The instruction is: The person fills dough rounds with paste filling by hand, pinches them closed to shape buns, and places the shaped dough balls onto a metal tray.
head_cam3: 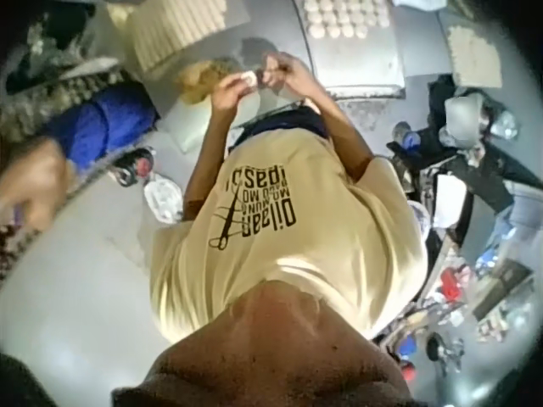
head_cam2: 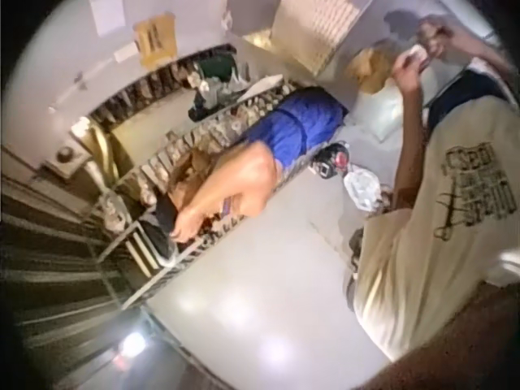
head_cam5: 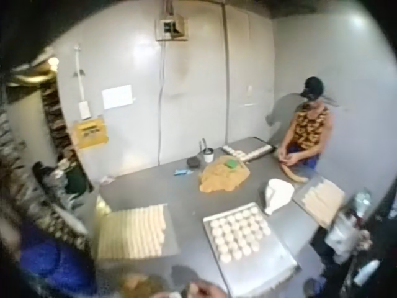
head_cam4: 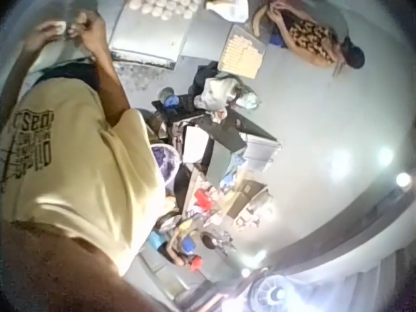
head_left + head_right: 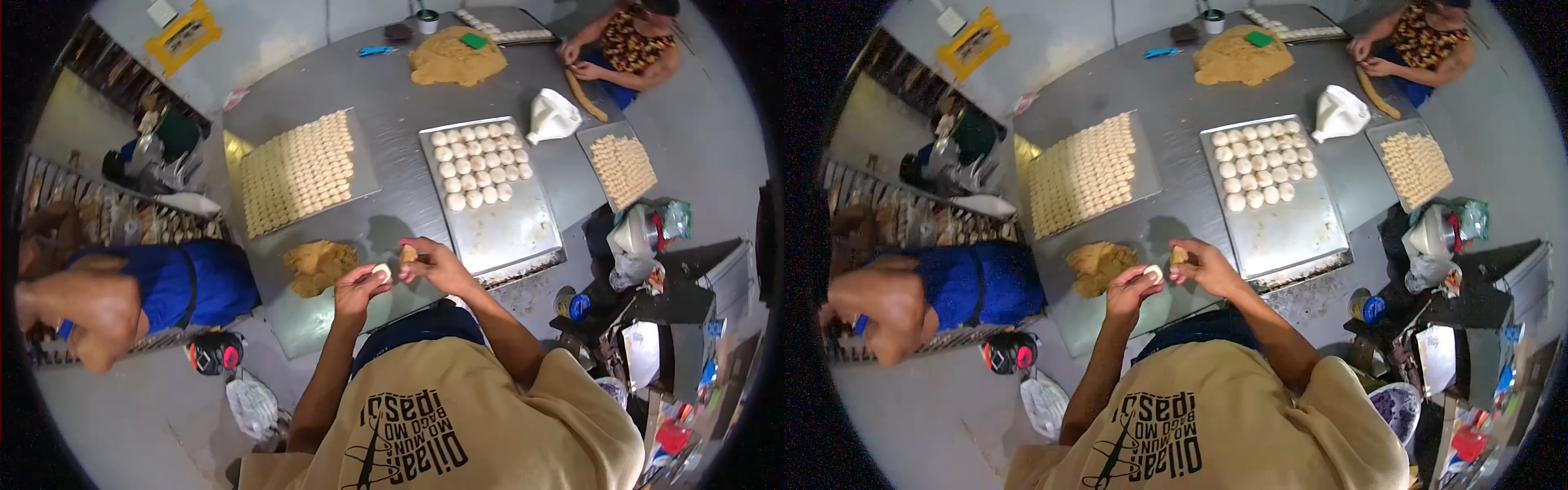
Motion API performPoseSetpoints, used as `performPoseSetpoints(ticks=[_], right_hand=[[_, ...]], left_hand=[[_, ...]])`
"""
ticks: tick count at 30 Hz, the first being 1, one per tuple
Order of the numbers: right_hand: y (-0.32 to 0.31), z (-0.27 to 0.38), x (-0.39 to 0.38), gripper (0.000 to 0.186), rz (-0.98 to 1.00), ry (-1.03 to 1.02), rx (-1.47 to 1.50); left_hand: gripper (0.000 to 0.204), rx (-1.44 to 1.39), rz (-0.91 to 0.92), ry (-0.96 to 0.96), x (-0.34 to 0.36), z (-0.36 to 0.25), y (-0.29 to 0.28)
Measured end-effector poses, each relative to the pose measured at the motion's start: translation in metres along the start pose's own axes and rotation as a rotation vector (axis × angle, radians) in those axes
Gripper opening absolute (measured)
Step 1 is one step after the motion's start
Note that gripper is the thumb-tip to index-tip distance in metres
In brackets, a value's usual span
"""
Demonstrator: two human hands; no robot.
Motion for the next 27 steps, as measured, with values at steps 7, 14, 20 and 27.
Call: performPoseSetpoints(ticks=[7,14,20,27], right_hand=[[0.030,0.032,-0.007,0.040,-0.095,-0.091,-0.358],[0.059,0.042,-0.004,0.035,-0.139,-0.289,-0.703],[0.101,0.014,0.013,0.049,-0.044,-0.439,-0.940],[0.089,-0.053,0.106,0.033,-0.009,-0.342,-1.127]], left_hand=[[0.031,-0.055,0.009,0.157,0.005,-0.014,0.009],[0.031,-0.157,-0.029,0.023,-0.008,-0.021,-0.005],[0.030,0.018,-0.016,0.081,-0.028,-0.025,-0.027],[0.035,-0.201,-0.228,-0.103,-0.041,0.015,-0.123]])
Point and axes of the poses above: each hand's wrist, its own x-axis towards the middle knuckle, its own y-axis out of the palm, z = x × y, the point moved 9 cm from there along x, towards the middle knuckle, and after that the axes turned 7 degrees about x, right-handed, at the moved point
